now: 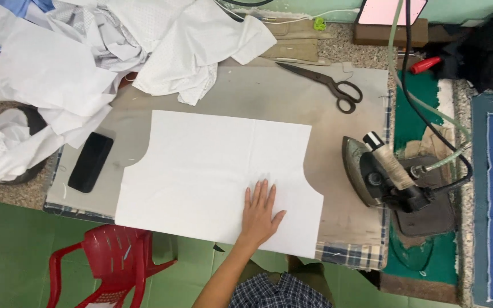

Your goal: The person irons a white fabric piece on a table using a steam iron and a black rectangular pad. They repeatedly smooth the fabric with the pad and iron different sections, occasionally lifting the fabric to reposition it.

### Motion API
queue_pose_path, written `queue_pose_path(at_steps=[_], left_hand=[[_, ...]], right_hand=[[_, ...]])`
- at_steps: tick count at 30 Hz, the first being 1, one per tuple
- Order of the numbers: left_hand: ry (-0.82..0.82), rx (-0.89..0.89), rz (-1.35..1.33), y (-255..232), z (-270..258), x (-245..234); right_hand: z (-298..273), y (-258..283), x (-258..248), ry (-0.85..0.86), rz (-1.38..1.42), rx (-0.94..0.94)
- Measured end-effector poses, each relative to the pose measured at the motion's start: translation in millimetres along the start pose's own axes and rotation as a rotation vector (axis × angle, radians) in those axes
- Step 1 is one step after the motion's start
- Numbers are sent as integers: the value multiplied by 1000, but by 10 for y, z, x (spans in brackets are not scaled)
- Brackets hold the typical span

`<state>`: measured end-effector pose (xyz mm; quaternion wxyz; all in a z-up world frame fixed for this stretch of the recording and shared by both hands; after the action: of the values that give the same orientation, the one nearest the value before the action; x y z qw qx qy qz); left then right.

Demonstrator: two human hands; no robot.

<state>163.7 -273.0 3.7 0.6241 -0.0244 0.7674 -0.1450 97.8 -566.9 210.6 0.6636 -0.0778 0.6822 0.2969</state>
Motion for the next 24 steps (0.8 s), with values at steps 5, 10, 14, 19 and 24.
queue_pose_path(at_steps=[5, 10, 14, 19, 24], left_hand=[[42, -32, 106, -705, 166, 361], [-81, 15, 206, -1231, 85, 416], [194, 117, 0, -1398, -69, 507], [-12, 26, 201, -1072, -270, 367], [-88, -248, 254, -237, -568, 177]], right_hand=[[713, -197, -222, -432, -45, -244], [1045, -1027, 675, 26, -607, 140], [996, -1182, 854, 45, -521, 6], [1116, -1583, 968, 325, -467, 126], [1957, -1567, 642, 588, -24, 450]])
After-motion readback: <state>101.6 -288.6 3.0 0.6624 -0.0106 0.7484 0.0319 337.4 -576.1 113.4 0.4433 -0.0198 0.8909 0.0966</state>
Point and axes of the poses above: each hand's wrist, its own z-axis towards the middle knuckle, its own x-axis out of the palm, y = z × x, the point moved 9 cm from there along z, towards the middle knuckle, and after that the axes turned 12 degrees about y, right-handed, at the moved point
